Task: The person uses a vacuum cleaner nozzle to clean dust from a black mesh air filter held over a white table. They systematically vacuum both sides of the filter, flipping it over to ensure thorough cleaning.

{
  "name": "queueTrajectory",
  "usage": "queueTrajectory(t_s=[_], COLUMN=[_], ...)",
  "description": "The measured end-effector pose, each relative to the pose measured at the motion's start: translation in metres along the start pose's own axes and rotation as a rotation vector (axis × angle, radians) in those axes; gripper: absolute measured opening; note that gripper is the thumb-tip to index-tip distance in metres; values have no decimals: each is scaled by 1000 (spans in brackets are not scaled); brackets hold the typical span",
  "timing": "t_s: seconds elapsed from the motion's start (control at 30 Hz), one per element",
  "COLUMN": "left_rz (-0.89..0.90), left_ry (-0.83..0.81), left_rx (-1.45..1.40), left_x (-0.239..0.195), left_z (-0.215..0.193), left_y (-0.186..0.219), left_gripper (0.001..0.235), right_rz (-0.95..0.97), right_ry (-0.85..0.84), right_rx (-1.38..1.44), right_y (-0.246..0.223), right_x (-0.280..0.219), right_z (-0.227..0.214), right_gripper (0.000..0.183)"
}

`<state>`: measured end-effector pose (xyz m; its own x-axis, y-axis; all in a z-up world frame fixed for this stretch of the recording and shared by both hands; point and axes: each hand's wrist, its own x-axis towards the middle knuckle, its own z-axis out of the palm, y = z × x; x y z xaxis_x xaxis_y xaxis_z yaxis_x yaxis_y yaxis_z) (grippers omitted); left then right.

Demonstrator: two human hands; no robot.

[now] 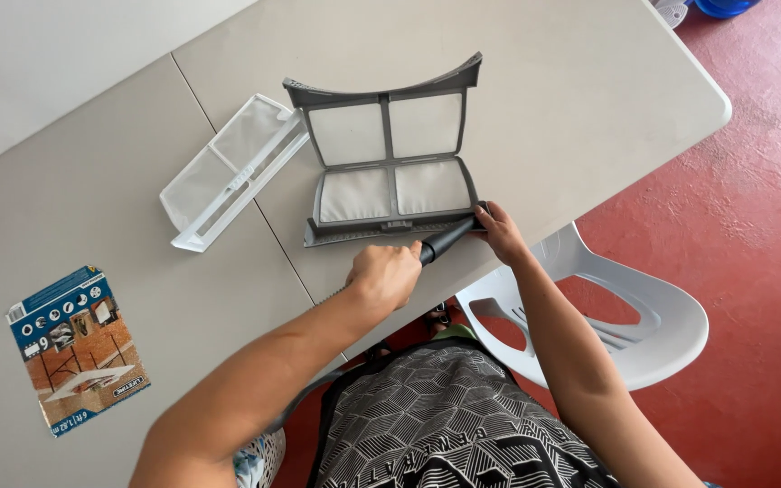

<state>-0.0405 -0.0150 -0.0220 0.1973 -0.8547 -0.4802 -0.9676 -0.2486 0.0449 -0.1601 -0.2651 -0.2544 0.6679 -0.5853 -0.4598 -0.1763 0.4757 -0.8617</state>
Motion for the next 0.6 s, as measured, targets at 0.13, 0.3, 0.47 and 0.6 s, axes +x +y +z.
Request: queueTrajectory(t_s=[0.13, 0.3, 0.47, 0.6], left_rz=[-22, 54, 42, 2], left_ry=[18, -24, -92, -188], left_rx=[80, 167, 112, 18], left_x=[-4, 2, 14, -11], left_z=[-17, -9, -16, -30], left_y=[-6, -11, -40, -79], left_gripper=[62, 76, 67, 64], right_rz=[3, -9, -38, -76], right_ry=[-29, 18, 110, 142], right_rx=[-55, -407, -680, -859], right_y=[4, 3, 19, 9], right_x=[-6, -15, 6, 6], right_z=[-6, -5, -21, -13], right_gripper=[29, 33, 26, 31])
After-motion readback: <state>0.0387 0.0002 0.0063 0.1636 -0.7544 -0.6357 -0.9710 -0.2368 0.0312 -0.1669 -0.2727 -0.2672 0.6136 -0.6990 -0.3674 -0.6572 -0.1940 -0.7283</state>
